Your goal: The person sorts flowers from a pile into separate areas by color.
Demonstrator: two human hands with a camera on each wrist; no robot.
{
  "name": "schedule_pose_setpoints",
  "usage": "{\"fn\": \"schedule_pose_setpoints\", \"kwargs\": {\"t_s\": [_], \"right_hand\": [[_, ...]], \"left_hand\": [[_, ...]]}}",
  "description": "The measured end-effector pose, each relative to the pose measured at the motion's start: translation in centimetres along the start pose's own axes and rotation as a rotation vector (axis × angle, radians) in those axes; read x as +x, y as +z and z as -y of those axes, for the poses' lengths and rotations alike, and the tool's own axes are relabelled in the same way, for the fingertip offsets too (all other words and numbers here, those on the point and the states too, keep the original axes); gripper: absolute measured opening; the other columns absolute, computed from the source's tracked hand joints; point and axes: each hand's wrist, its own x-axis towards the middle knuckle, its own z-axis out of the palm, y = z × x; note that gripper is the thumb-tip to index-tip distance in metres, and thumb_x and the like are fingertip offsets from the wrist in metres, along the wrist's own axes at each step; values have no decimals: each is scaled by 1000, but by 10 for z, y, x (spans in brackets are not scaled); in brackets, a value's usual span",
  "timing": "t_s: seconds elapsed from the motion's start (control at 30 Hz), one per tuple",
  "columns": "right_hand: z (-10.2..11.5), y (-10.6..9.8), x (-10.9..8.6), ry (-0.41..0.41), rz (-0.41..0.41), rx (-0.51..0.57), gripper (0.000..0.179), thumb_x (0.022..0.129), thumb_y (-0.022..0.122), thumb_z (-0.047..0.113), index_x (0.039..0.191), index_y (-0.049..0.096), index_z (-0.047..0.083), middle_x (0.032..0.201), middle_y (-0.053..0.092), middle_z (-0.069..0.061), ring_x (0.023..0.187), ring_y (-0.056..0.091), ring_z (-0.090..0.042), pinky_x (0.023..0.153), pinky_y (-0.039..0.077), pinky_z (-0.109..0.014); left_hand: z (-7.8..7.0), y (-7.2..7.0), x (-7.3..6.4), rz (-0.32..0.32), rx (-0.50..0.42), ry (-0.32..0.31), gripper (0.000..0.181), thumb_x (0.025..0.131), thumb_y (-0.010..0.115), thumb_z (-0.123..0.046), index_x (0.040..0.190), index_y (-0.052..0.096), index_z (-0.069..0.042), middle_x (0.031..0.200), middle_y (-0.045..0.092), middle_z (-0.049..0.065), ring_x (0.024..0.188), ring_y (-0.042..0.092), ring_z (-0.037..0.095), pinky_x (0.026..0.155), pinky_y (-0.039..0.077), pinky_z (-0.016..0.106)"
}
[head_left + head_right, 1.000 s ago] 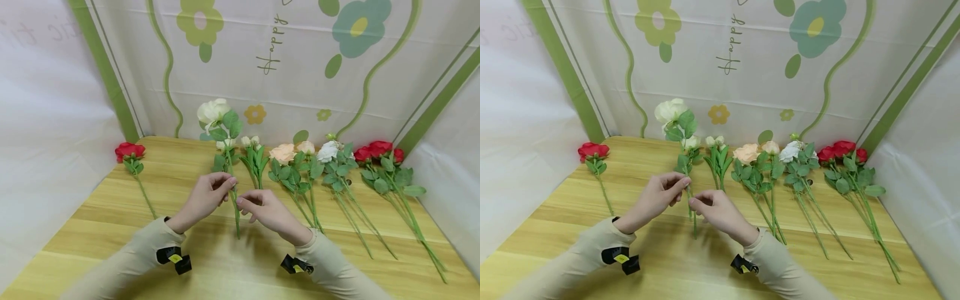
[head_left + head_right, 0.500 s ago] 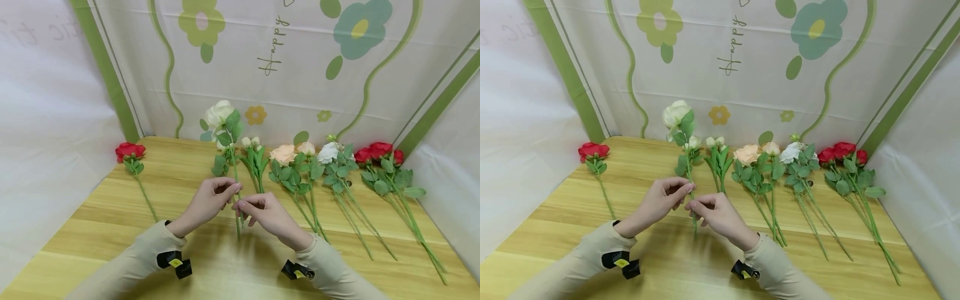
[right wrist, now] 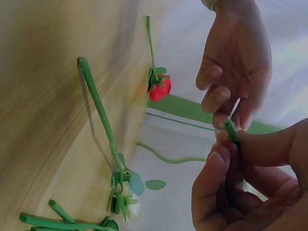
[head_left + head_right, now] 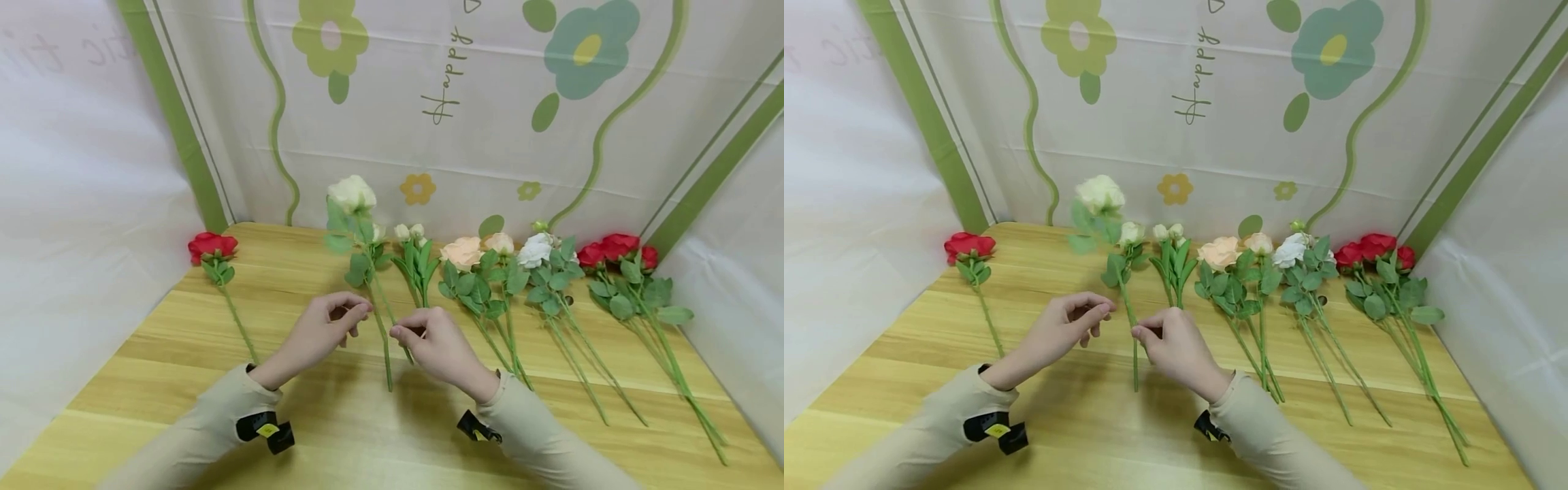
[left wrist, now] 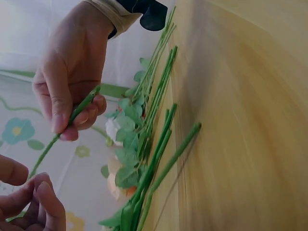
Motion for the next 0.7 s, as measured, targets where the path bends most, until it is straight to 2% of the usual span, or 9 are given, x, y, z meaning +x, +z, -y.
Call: {"fn": "schedule_pose_setpoints", "kwargs": {"t_s": [0.2,0.37,0.53,0.7], "right_hand": [[-7,2,14,80,11,-28,40,97,63,8,58,63,14,45,42,7,40,35,-9,44,31,-25],[-12,7,28,150,48,-108,45,97,63,9,53,56,13,42,32,7,37,30,-9,41,26,-25],[-15,14,40,210,94,-206,54,96,64,7,48,38,16,43,25,7,38,25,-9,40,23,-24],[-21,17,45,257,140,-239,55,93,65,3,46,39,16,40,26,8,35,25,-6,36,24,-21]], "left_hand": [[5,-12,-4,-15,15,-47,18,102,57,-23,107,71,-12,95,65,6,73,60,29,57,53,43],[7,-12,-4,7,15,-43,17,102,57,-20,107,70,-10,93,65,7,76,60,38,57,53,40],[4,-10,-5,32,15,-61,17,101,59,-18,107,71,-8,91,65,6,74,60,33,56,52,38],[2,-7,-5,75,17,-71,17,101,59,-18,109,70,-7,91,64,6,74,60,32,56,51,36]]}}
